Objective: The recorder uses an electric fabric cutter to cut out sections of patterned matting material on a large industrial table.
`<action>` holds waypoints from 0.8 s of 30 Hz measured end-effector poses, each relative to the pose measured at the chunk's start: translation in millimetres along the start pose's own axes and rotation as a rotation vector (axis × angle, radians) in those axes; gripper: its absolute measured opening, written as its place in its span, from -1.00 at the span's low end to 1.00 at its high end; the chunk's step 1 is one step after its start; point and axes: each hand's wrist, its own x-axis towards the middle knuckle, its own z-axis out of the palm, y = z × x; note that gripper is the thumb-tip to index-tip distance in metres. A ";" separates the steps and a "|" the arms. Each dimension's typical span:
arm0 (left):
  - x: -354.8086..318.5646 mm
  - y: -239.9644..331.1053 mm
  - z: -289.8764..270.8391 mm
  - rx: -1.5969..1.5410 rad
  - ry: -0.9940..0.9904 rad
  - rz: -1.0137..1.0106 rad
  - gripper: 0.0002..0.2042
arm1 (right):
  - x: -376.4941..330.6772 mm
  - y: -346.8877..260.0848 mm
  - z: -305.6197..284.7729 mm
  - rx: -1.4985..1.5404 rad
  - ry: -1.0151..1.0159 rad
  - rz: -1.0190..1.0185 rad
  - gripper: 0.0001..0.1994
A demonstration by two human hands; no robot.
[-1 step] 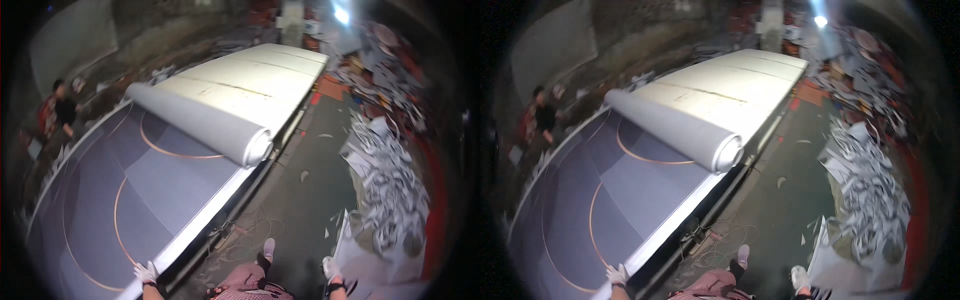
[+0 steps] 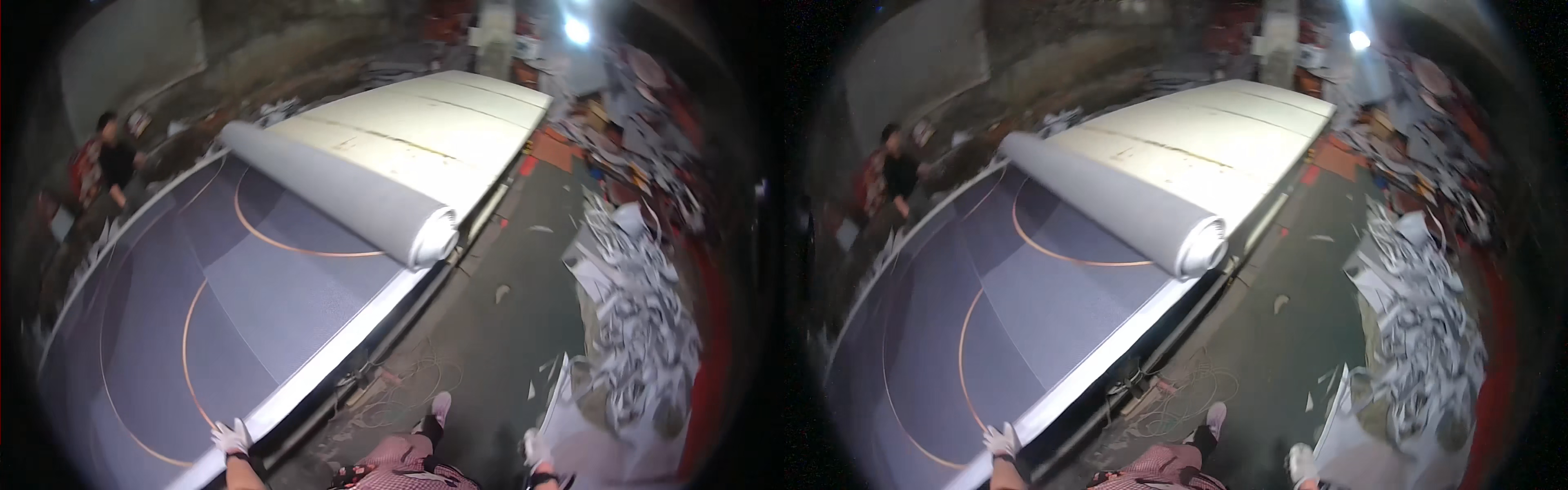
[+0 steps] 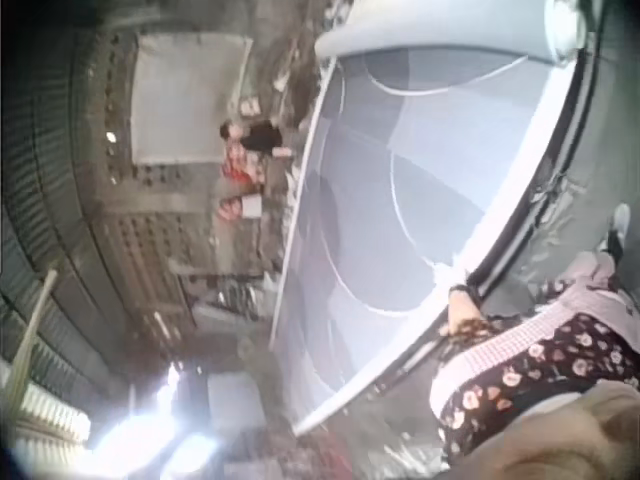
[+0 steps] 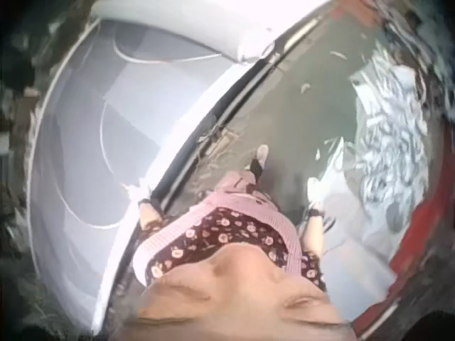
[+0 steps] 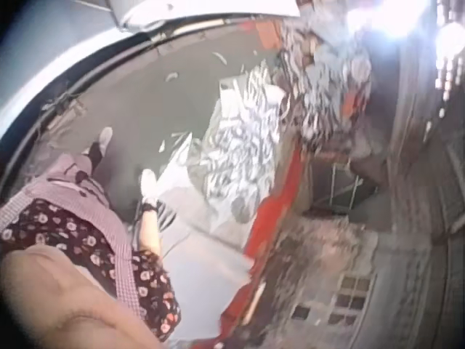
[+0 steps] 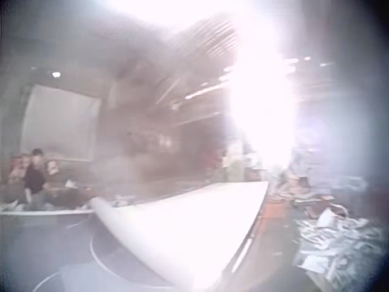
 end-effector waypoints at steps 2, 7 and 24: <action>-12.1 75.8 -14.5 -0.060 0.045 -0.195 -0.15 | 34.3 -4.1 -22.3 -0.009 0.053 -0.006 -0.71; -99.5 262.5 -93.4 -0.105 -0.107 -0.225 -0.20 | 143.7 -81.7 -93.1 -0.171 0.007 -0.127 -0.68; -173.5 833.8 -64.2 -0.151 -0.225 0.214 -0.07 | 505.4 -341.2 -220.0 -0.299 -0.279 -0.547 -0.53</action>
